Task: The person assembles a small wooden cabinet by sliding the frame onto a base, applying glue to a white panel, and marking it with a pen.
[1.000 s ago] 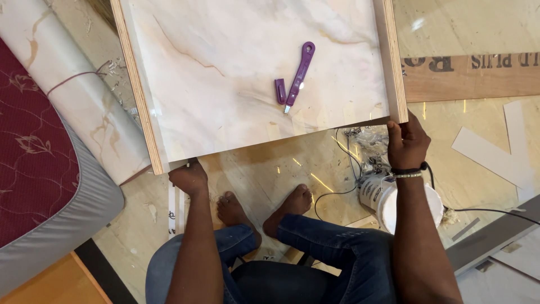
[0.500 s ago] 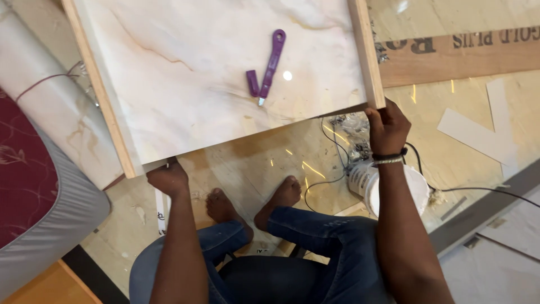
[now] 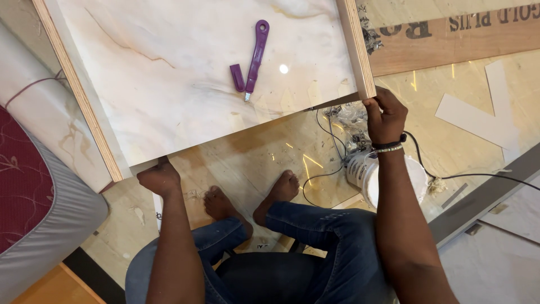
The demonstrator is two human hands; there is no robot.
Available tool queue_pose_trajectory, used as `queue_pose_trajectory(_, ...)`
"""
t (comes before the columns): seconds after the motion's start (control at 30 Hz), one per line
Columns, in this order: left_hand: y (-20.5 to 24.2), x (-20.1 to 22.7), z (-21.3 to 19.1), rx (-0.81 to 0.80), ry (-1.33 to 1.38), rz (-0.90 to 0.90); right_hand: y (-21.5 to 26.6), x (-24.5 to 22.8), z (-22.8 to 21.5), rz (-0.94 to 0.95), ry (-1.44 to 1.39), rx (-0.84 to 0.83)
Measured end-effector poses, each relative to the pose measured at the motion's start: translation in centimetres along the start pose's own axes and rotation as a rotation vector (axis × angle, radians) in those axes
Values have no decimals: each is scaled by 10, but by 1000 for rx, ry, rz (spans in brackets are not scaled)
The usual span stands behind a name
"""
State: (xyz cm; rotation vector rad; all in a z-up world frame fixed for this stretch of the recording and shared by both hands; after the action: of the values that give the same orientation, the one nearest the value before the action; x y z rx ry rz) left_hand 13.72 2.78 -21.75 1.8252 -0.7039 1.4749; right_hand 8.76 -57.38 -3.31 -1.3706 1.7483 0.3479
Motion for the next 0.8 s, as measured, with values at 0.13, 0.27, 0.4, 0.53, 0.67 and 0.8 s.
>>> queue_pose_trajectory(0.13, 2, -1, 1, 6, -197, -69, 8, 29, 18, 14, 126, -96)
queue_pose_trajectory(0.27, 2, 3, 1, -1, 220, -61, 25, 81, 67, 255, 201, -244)
queue_pose_trajectory(0.4, -1, 2, -3, -49, -208, 13, 27, 123, 104, 447, 265, -325)
queue_pose_trajectory(0.53, -4, 3, 5, -225, -332, 188, 17, 137, 117, 300, 156, -313)
queue_pose_trajectory(0.67, -4, 1, 0, -176, -134, 116, 17, 135, 114, 159, 157, -381)
queue_pose_trajectory(0.8, 7, 31, 5, -160, -717, 385, 13, 115, 109, 37, 332, -305)
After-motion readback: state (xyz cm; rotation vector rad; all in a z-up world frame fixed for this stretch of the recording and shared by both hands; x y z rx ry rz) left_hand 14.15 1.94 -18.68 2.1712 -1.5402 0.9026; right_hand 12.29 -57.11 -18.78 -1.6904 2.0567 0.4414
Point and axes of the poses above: each hand's wrist, its own y-axis away from the middle knuckle, its own z-axis out of the palm, x = y × z, the point moved 7 cm from there along -y, towards the middle knuckle, and after that the axes turned 1 degree about -x, right-handed, at the moved point
